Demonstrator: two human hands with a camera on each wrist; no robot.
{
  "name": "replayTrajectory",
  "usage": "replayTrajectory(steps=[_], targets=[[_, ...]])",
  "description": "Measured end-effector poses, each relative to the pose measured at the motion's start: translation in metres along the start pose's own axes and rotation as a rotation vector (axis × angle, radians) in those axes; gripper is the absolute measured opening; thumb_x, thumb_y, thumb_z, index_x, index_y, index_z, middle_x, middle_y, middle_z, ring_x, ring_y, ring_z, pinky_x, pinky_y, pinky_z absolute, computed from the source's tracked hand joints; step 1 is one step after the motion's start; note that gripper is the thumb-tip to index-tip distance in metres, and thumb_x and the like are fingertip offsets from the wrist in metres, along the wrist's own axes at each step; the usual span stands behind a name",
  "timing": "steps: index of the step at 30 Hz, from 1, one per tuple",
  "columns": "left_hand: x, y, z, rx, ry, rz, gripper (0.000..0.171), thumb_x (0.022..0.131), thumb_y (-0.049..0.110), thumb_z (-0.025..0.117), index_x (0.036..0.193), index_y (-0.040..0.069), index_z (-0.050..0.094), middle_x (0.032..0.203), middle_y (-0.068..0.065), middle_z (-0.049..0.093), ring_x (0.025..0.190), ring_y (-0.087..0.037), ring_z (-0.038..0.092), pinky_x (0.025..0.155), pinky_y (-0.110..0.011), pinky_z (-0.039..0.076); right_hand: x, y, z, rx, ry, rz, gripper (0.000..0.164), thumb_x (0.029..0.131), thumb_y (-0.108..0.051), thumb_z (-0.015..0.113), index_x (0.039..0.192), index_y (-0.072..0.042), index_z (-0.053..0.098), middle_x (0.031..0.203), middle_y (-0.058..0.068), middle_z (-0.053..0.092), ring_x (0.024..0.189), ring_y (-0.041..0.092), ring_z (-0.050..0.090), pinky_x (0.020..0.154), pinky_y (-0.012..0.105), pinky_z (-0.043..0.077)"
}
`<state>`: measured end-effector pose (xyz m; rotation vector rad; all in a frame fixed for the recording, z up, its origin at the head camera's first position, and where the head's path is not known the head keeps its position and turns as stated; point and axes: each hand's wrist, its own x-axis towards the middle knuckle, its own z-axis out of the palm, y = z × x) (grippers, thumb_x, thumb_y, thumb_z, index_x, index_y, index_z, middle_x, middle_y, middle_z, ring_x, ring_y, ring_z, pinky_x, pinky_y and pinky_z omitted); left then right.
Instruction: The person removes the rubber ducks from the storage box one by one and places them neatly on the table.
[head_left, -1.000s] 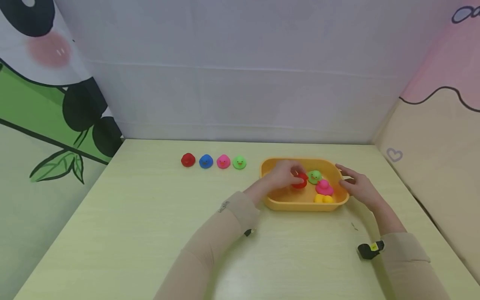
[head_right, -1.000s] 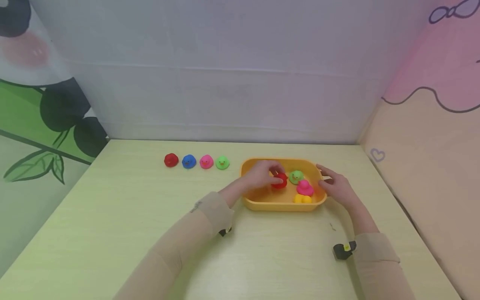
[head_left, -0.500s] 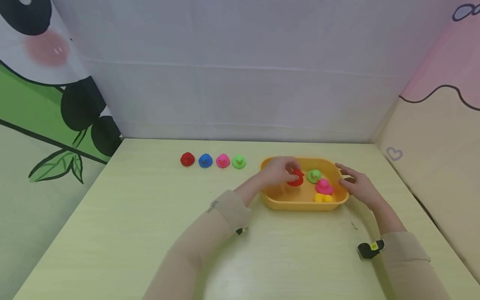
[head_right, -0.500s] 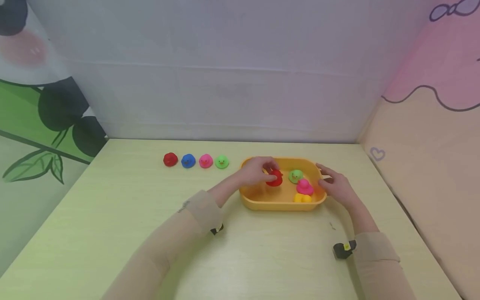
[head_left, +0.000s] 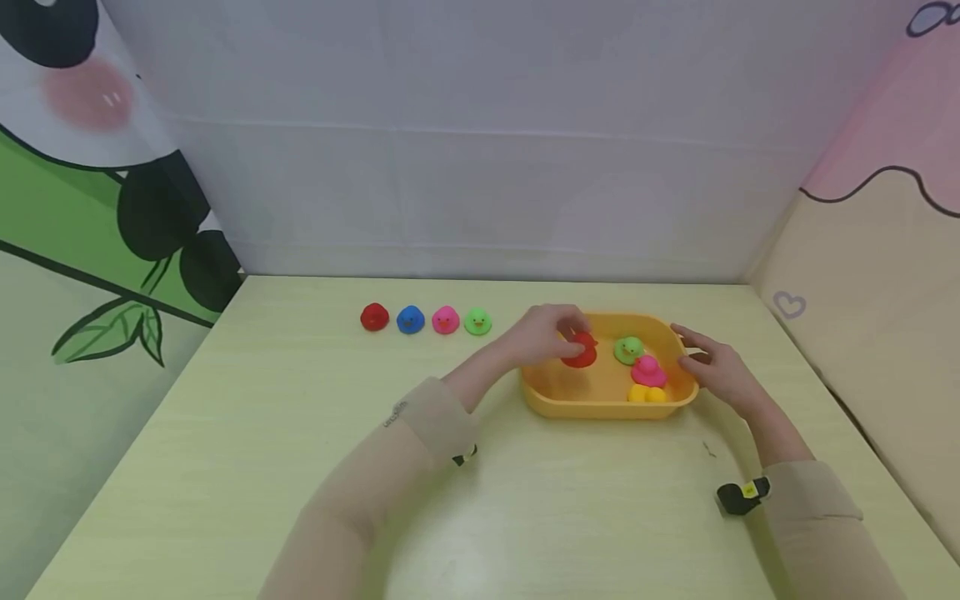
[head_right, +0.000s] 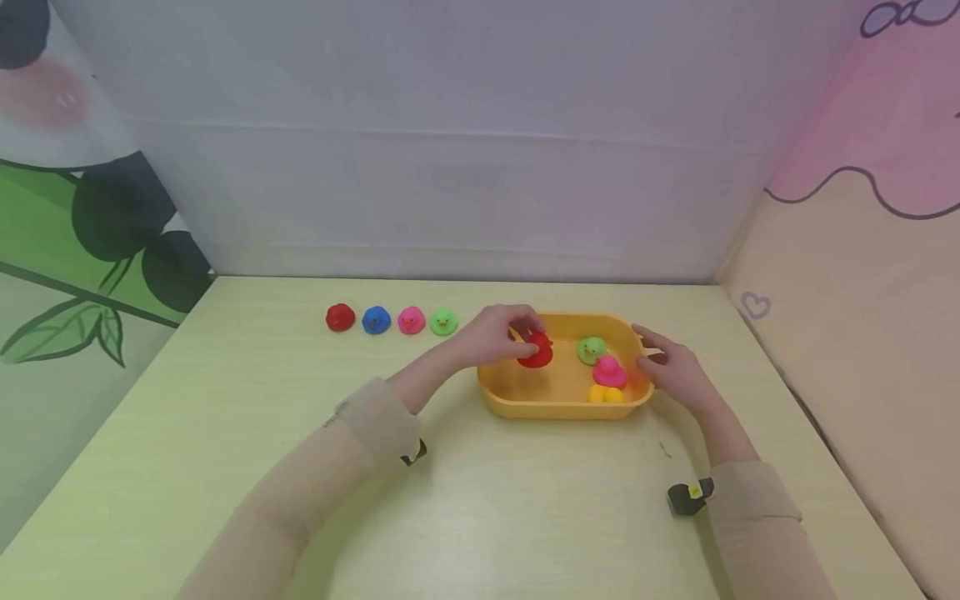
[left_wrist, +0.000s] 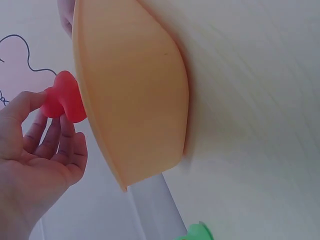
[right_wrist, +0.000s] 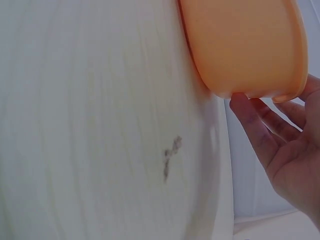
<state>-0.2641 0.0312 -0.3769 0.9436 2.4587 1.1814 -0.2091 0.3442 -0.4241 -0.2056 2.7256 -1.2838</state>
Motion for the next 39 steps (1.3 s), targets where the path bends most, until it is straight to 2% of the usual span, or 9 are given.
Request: replayTrajectory(steps=[10,23,27,33,39], targets=[[-0.02,0.009,-0.017,0.019,0.004,0.003,0.024,0.086,0.015,0.069,0.109,0.017,0.062,0.099,0.006,0.063,0.092,-0.011,0.057,0.074,-0.019,0.052,0.0,0.0,0.001,-0.004,0.003,0.004,0.056,0.098,-0.021,0.049,0.148,-0.009,0.027,0.138,0.032,0.034,0.116,0.049,0.048,0.074,0.029,0.056],[-0.042,0.011,-0.04,0.039,0.015,0.041,0.026,0.085,0.014,0.069,0.11,0.016,0.062,0.101,0.004,0.063,0.093,-0.013,0.056,0.073,-0.022,0.052,0.0,-0.001,0.0,0.001,-0.006,0.005,0.056,0.098,-0.02,0.048,0.149,-0.009,0.027,0.138,0.032,0.034,0.116,0.049,0.049,0.073,0.026,0.055],[-0.05,0.012,-0.048,0.047,0.024,0.074,0.026,0.085,0.013,0.069,0.11,0.016,0.063,0.101,0.005,0.063,0.093,-0.013,0.056,0.076,-0.024,0.05,0.0,0.0,0.0,-0.007,-0.002,0.003,0.056,0.098,-0.021,0.048,0.149,-0.009,0.027,0.138,0.031,0.035,0.115,0.049,0.049,0.073,0.025,0.055],[-0.059,0.007,-0.059,0.075,0.025,0.131,0.025,0.085,0.013,0.069,0.109,0.015,0.063,0.101,0.006,0.064,0.093,-0.01,0.055,0.082,-0.029,0.049,-0.001,-0.001,0.0,-0.012,-0.003,0.003,0.056,0.099,-0.022,0.048,0.149,-0.008,0.027,0.137,0.032,0.036,0.115,0.049,0.05,0.073,0.026,0.055],[-0.067,-0.001,-0.071,0.067,0.036,0.16,0.022,0.085,0.01,0.066,0.107,0.016,0.064,0.099,0.007,0.064,0.091,-0.01,0.057,0.082,-0.03,0.049,-0.003,-0.005,0.0,-0.011,-0.011,0.002,0.057,0.098,-0.021,0.048,0.149,-0.008,0.026,0.138,0.033,0.034,0.115,0.049,0.049,0.074,0.029,0.056]])
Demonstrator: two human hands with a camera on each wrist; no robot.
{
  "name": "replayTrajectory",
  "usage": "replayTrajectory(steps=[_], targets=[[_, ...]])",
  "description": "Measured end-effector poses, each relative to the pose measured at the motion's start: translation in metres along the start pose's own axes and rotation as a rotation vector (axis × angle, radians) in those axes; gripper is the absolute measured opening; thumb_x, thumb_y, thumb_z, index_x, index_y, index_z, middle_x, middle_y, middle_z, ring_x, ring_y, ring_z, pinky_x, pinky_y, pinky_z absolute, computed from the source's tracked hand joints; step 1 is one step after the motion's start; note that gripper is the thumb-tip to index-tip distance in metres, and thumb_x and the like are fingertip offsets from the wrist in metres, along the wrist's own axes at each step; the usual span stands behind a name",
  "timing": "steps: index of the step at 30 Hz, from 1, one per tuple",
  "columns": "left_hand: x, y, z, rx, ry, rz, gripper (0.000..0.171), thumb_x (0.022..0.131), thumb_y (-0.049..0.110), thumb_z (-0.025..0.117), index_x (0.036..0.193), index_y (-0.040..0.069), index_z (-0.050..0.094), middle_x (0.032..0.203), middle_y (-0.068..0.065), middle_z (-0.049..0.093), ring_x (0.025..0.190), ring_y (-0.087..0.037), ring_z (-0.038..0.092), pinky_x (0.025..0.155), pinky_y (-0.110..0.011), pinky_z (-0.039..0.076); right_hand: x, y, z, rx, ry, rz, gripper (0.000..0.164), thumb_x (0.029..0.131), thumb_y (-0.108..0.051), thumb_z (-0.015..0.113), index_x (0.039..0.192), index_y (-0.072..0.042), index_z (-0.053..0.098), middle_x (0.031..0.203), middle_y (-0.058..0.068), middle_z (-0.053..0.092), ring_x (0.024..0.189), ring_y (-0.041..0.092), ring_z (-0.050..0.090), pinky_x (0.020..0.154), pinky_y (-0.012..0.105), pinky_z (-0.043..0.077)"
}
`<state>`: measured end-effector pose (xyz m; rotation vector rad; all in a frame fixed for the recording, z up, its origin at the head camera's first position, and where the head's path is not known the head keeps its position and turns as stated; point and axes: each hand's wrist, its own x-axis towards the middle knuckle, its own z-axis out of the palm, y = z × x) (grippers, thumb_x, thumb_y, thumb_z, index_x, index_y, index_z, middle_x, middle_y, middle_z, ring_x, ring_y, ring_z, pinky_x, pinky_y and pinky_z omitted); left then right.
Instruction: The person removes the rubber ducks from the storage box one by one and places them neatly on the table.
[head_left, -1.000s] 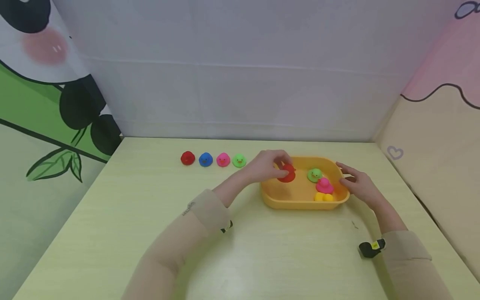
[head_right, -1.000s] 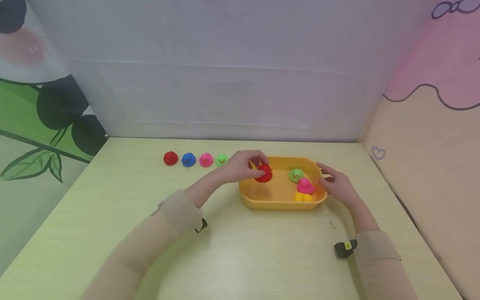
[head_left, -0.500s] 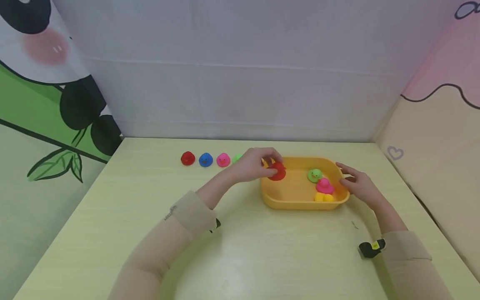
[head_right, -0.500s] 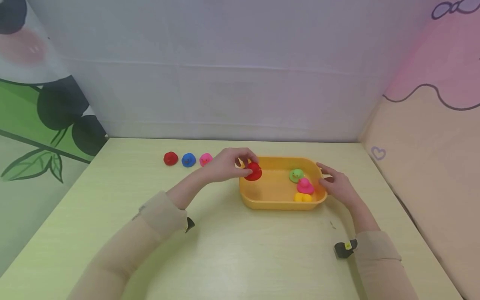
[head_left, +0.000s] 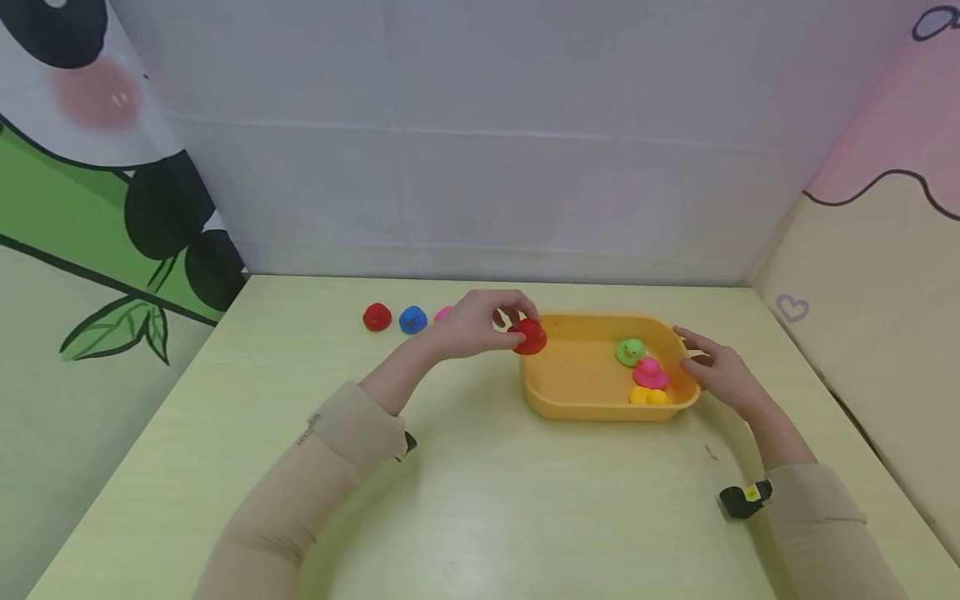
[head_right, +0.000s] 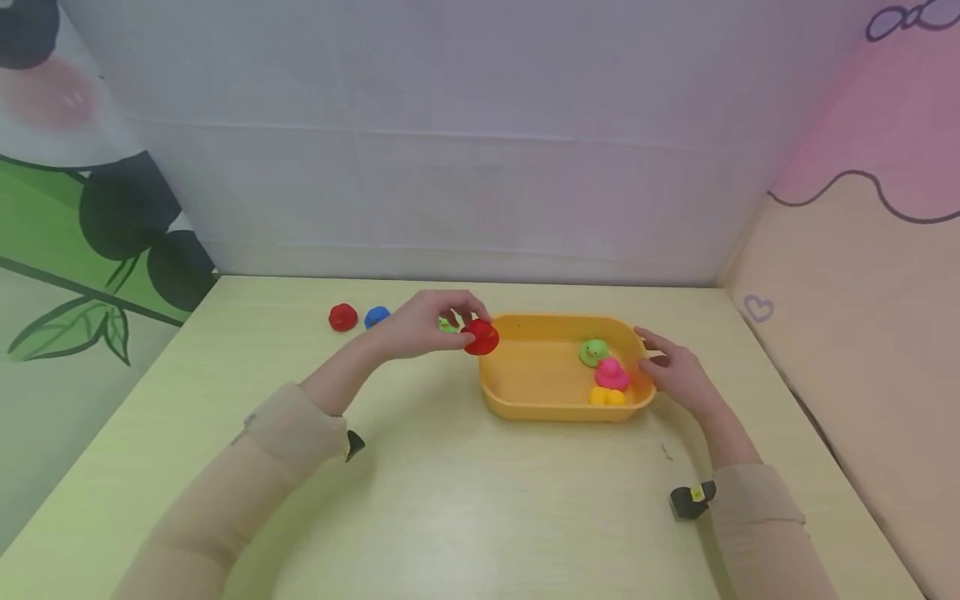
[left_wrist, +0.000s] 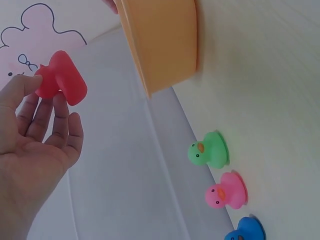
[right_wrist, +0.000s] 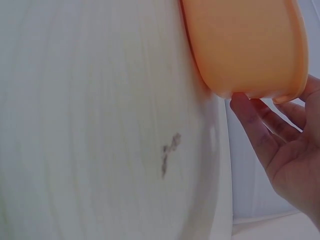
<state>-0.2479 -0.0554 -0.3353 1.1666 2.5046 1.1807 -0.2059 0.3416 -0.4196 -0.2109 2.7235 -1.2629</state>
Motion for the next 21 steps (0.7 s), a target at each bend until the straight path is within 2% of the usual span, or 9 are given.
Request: replayTrajectory(steps=[6,11,15,18,21], targets=[[-0.009,-0.007,-0.011,0.017,0.001,-0.03,0.021,0.086,0.011,0.067,0.106,0.016,0.064,0.1,0.007,0.064,0.093,-0.011,0.056,0.083,-0.036,0.05,0.001,0.001,0.0,-0.01,0.005,-0.004,0.056,0.098,-0.021,0.049,0.148,-0.008,0.027,0.137,0.032,0.036,0.114,0.048,0.051,0.074,0.029,0.056],[-0.016,-0.017,-0.019,0.056,0.011,-0.041,0.021,0.086,0.011,0.066,0.105,0.018,0.064,0.099,0.008,0.065,0.092,-0.011,0.057,0.083,-0.034,0.05,0.002,0.005,0.001,-0.008,0.011,-0.009,0.056,0.098,-0.022,0.049,0.148,-0.007,0.027,0.136,0.032,0.036,0.114,0.049,0.05,0.074,0.029,0.056],[-0.021,-0.027,-0.023,0.05,0.02,-0.045,0.021,0.085,0.01,0.065,0.105,0.018,0.065,0.098,0.006,0.065,0.091,-0.012,0.057,0.081,-0.035,0.049,0.002,0.006,0.001,-0.005,0.014,-0.01,0.056,0.098,-0.022,0.049,0.148,-0.008,0.027,0.136,0.032,0.036,0.114,0.049,0.05,0.075,0.03,0.056],[-0.024,-0.035,-0.024,0.047,0.008,-0.083,0.021,0.086,0.011,0.065,0.105,0.019,0.065,0.097,0.005,0.065,0.089,-0.012,0.057,0.079,-0.035,0.05,0.003,0.007,0.001,-0.005,0.016,-0.008,0.056,0.098,-0.022,0.049,0.148,-0.008,0.027,0.137,0.032,0.036,0.114,0.049,0.05,0.075,0.03,0.056],[-0.027,-0.044,-0.022,0.053,-0.025,-0.129,0.022,0.086,0.012,0.065,0.107,0.02,0.064,0.099,0.006,0.065,0.093,-0.012,0.057,0.083,-0.035,0.049,0.003,0.007,0.001,-0.008,0.014,-0.006,0.056,0.098,-0.022,0.049,0.149,-0.009,0.027,0.137,0.032,0.036,0.114,0.048,0.051,0.075,0.029,0.056]])
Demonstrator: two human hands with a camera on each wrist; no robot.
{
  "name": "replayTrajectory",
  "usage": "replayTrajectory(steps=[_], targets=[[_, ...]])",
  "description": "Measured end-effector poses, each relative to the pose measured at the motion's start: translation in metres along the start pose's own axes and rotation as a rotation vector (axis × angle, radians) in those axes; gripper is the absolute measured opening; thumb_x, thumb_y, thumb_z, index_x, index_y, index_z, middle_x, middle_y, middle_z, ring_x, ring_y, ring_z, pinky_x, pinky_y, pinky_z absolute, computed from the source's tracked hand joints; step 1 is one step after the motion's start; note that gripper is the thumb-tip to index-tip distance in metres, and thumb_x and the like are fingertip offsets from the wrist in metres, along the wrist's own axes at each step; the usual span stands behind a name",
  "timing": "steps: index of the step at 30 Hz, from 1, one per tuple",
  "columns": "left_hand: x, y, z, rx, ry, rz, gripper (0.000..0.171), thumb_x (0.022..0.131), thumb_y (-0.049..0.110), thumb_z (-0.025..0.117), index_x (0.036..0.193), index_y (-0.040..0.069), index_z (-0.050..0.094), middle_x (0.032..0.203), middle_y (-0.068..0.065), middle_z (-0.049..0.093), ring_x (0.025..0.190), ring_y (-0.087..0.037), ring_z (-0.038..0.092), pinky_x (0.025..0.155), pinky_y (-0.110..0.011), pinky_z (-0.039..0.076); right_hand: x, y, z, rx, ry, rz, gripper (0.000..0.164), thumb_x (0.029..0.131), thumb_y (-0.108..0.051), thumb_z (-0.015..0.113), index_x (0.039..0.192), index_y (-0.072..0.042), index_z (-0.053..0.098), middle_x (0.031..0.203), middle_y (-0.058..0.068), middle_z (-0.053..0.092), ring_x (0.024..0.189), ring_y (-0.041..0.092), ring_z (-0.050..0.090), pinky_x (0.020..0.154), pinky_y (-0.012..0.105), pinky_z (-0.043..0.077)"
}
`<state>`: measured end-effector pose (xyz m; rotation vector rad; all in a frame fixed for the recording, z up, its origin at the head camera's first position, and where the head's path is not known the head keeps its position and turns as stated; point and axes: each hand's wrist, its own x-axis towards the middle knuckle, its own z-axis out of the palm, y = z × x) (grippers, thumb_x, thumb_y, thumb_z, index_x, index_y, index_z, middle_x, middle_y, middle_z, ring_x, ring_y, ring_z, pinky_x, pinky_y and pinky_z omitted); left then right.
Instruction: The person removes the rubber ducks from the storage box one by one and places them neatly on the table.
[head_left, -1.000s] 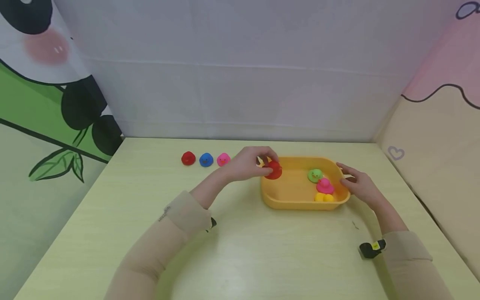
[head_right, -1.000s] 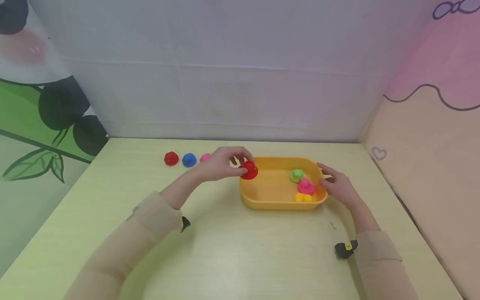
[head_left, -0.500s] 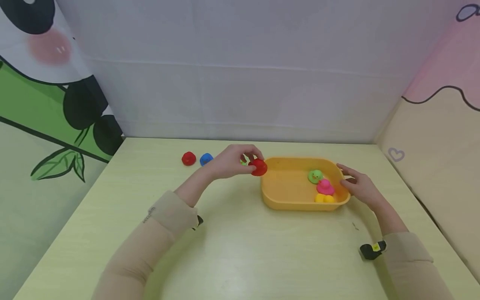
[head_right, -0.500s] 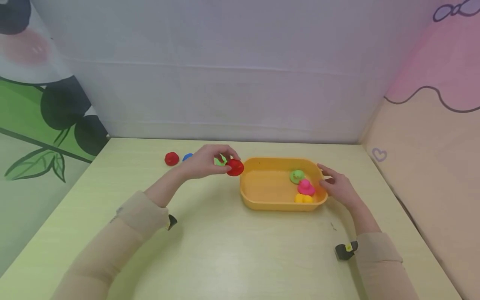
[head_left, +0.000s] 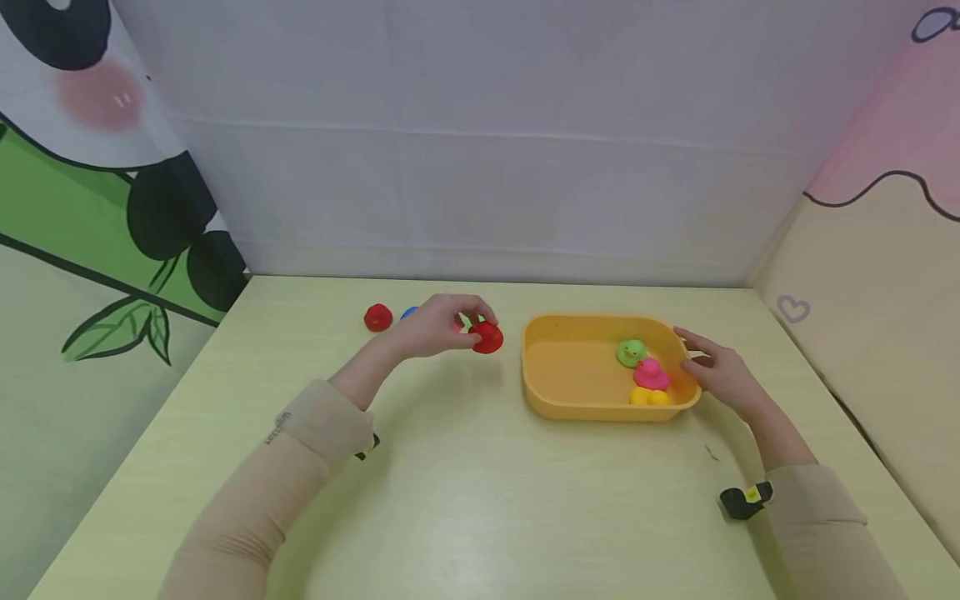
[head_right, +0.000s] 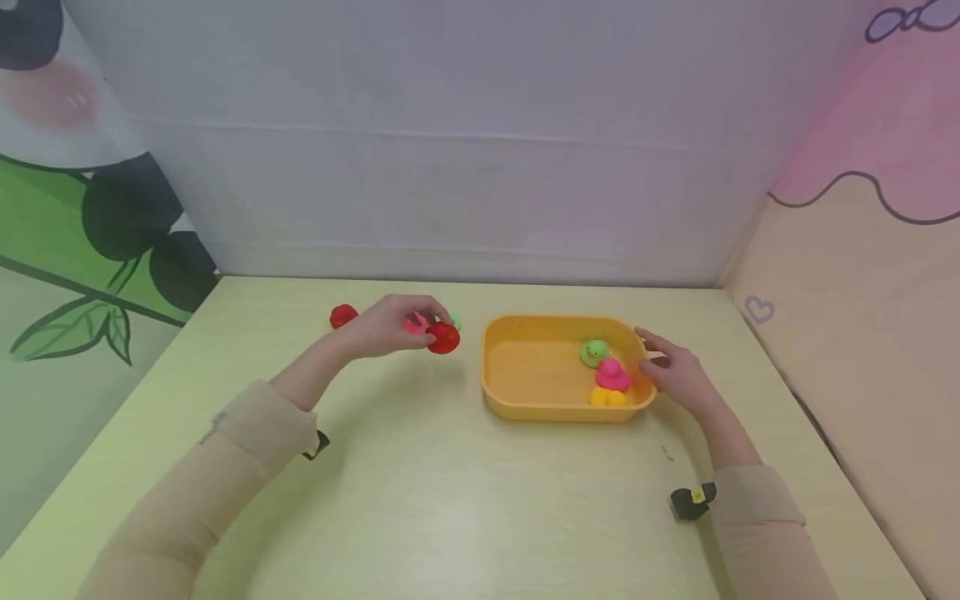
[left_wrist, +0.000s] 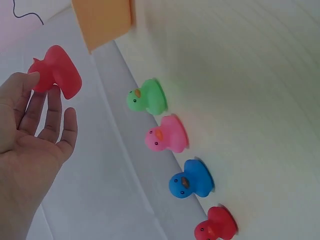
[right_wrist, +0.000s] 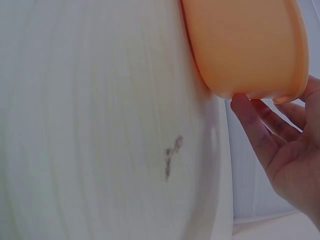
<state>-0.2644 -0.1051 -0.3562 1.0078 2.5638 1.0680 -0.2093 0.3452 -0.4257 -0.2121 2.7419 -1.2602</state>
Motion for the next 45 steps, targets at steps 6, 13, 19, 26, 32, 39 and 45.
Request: replayTrajectory(steps=[6,13,19,26,32,39,45], targets=[[0.0,-0.019,0.008,0.028,-0.069,-0.015,0.022,0.087,0.012,0.066,0.108,0.018,0.064,0.103,0.007,0.065,0.099,-0.013,0.057,0.089,-0.038,0.048,0.0,-0.002,0.0,0.006,-0.002,-0.003,0.057,0.098,-0.021,0.049,0.149,-0.008,0.026,0.138,0.032,0.035,0.114,0.047,0.051,0.073,0.024,0.054],[0.001,-0.034,0.019,0.06,-0.134,-0.048,0.022,0.088,0.01,0.066,0.108,0.017,0.064,0.101,0.006,0.064,0.099,-0.014,0.057,0.09,-0.036,0.047,-0.002,-0.005,0.001,-0.004,0.006,0.005,0.056,0.098,-0.022,0.049,0.149,-0.008,0.027,0.137,0.032,0.035,0.114,0.048,0.05,0.074,0.028,0.055],[0.003,-0.041,0.028,0.081,-0.161,-0.139,0.022,0.088,0.012,0.066,0.108,0.021,0.063,0.101,0.007,0.063,0.1,-0.013,0.055,0.089,-0.032,0.048,-0.002,-0.004,0.001,0.007,0.002,0.002,0.056,0.099,-0.021,0.048,0.149,-0.009,0.026,0.138,0.031,0.035,0.114,0.048,0.05,0.074,0.025,0.054],[0.003,-0.044,0.036,0.064,-0.193,-0.133,0.023,0.088,0.009,0.065,0.108,0.02,0.064,0.103,0.006,0.062,0.098,-0.015,0.055,0.081,-0.027,0.051,-0.002,-0.006,0.001,0.012,-0.004,0.009,0.056,0.099,-0.02,0.048,0.149,-0.009,0.026,0.138,0.031,0.035,0.113,0.046,0.051,0.072,0.021,0.053],[0.002,-0.046,0.04,0.072,-0.186,-0.12,0.023,0.088,0.009,0.065,0.108,0.019,0.064,0.102,0.007,0.061,0.096,-0.015,0.053,0.081,-0.027,0.05,-0.002,-0.005,0.001,0.01,-0.003,0.005,0.056,0.098,-0.019,0.048,0.149,-0.008,0.026,0.138,0.032,0.035,0.114,0.047,0.05,0.072,0.023,0.054],[0.001,-0.042,0.041,0.042,-0.176,-0.147,0.029,0.088,0.012,0.066,0.116,0.012,0.063,0.106,0.005,0.062,0.098,-0.016,0.055,0.083,-0.028,0.051,-0.002,-0.004,0.001,0.01,0.003,0.006,0.056,0.098,-0.02,0.049,0.149,-0.008,0.027,0.138,0.03,0.036,0.114,0.047,0.05,0.072,0.022,0.053],[0.002,-0.041,0.042,0.045,-0.134,-0.158,0.033,0.085,0.018,0.071,0.115,0.008,0.062,0.105,0.001,0.062,0.098,-0.017,0.056,0.081,-0.026,0.052,-0.002,-0.005,0.001,0.011,-0.008,0.02,0.056,0.099,-0.02,0.048,0.149,-0.01,0.025,0.14,0.032,0.033,0.116,0.049,0.048,0.075,0.028,0.055]])
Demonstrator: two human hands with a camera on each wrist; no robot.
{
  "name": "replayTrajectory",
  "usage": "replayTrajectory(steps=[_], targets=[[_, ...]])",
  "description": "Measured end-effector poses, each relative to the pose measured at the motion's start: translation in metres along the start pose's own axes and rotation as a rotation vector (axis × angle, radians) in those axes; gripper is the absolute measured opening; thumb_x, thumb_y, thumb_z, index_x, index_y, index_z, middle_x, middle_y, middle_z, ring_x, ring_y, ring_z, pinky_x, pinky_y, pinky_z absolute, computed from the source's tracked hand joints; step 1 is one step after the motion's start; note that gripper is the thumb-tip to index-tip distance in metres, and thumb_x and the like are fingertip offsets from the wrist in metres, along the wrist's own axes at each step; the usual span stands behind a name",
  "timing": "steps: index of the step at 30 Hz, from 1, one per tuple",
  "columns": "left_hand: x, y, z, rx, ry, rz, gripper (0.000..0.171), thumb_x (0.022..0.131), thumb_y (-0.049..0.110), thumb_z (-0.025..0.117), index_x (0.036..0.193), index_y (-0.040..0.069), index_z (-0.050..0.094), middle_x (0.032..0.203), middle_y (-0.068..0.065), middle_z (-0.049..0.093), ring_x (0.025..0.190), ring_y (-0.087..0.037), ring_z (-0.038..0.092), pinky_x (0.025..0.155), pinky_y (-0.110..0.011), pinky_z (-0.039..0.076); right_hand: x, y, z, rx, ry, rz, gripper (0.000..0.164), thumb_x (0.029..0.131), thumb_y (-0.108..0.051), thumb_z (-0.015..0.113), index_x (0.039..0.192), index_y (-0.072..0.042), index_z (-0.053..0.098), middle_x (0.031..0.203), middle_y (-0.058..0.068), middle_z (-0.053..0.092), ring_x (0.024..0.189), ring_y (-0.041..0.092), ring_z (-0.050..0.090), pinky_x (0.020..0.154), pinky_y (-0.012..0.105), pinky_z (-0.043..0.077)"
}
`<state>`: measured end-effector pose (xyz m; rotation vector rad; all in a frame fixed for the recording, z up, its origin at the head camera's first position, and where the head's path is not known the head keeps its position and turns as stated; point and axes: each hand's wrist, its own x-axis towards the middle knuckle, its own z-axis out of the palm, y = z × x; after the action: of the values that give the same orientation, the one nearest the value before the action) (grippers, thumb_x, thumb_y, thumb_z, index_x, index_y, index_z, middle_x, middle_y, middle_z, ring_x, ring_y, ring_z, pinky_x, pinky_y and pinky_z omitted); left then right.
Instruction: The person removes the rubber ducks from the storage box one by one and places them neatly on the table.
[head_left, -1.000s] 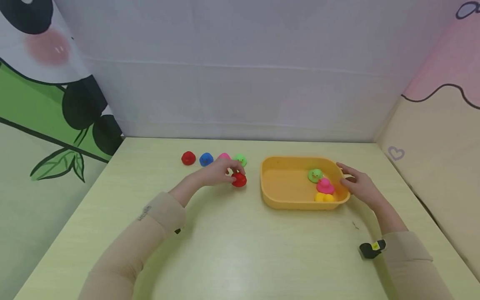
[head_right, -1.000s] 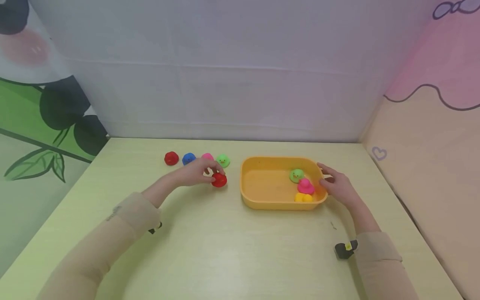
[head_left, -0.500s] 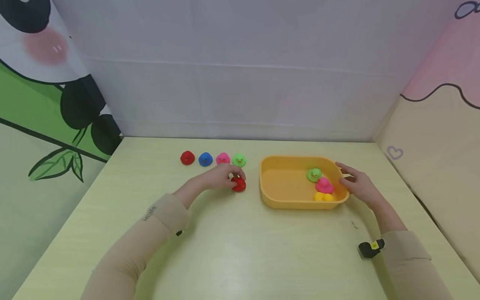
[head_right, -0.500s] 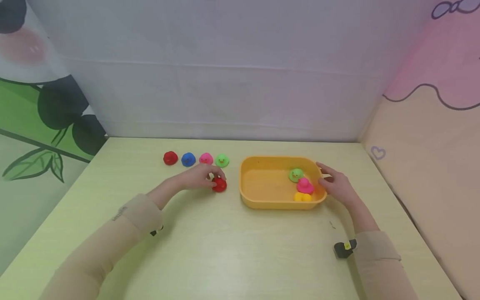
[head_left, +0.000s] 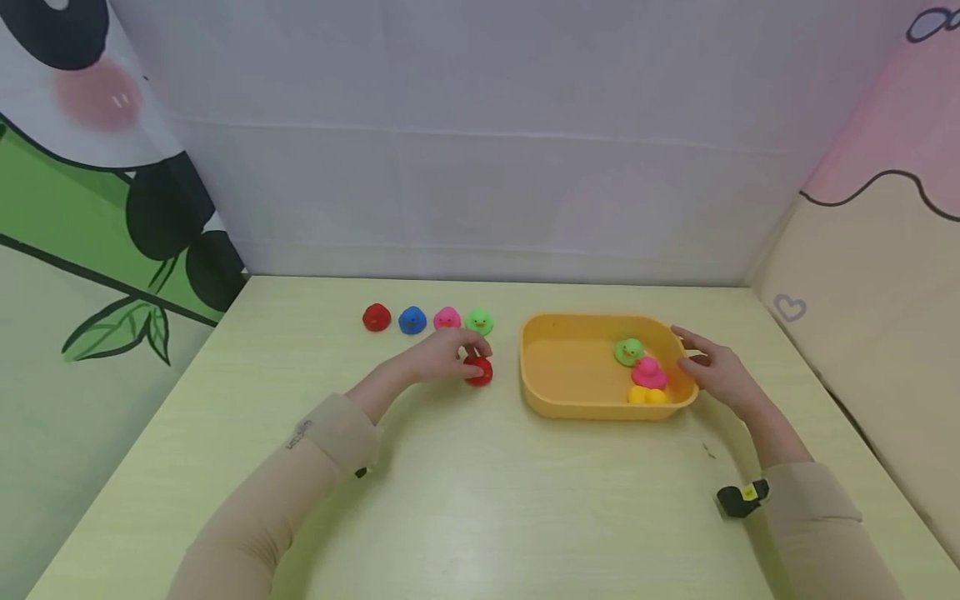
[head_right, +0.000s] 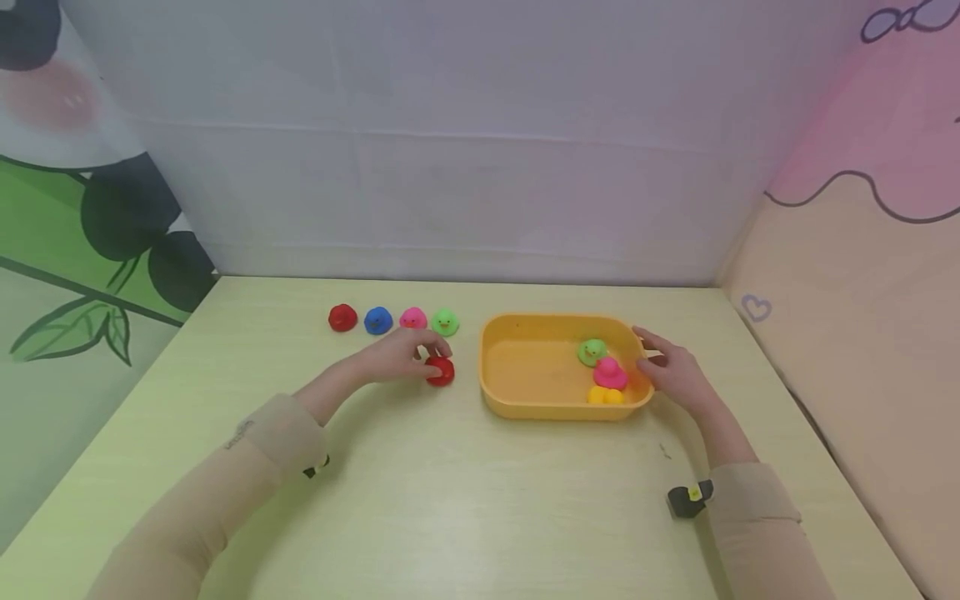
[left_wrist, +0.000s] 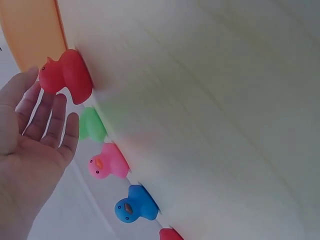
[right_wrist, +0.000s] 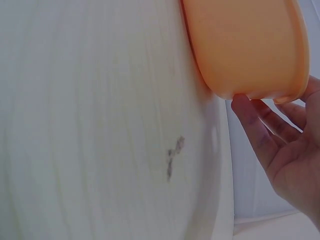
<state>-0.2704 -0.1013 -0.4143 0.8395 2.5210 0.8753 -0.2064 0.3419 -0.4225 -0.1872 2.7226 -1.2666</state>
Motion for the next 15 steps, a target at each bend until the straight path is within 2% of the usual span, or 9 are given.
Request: replayTrajectory(steps=[7,15], targets=[[0.0022,-0.0004,0.0032,0.028,0.072,-0.097,0.033,0.079,0.028,0.077,0.104,0.012,0.063,0.092,0.001,0.061,0.087,-0.017,0.056,0.071,-0.023,0.051,0.0016,0.0006,0.0009,0.004,0.0,-0.006,0.056,0.099,-0.022,0.048,0.149,-0.011,0.026,0.14,0.031,0.034,0.115,0.048,0.049,0.074,0.022,0.053],[0.0028,0.0023,0.0088,0.046,0.096,-0.13,0.025,0.079,0.03,0.077,0.094,0.016,0.062,0.087,0.002,0.06,0.081,-0.016,0.055,0.068,-0.024,0.05,-0.0018,-0.0024,0.0,-0.011,0.007,-0.011,0.056,0.099,-0.022,0.048,0.149,-0.01,0.026,0.139,0.031,0.035,0.114,0.048,0.05,0.072,0.02,0.052]])
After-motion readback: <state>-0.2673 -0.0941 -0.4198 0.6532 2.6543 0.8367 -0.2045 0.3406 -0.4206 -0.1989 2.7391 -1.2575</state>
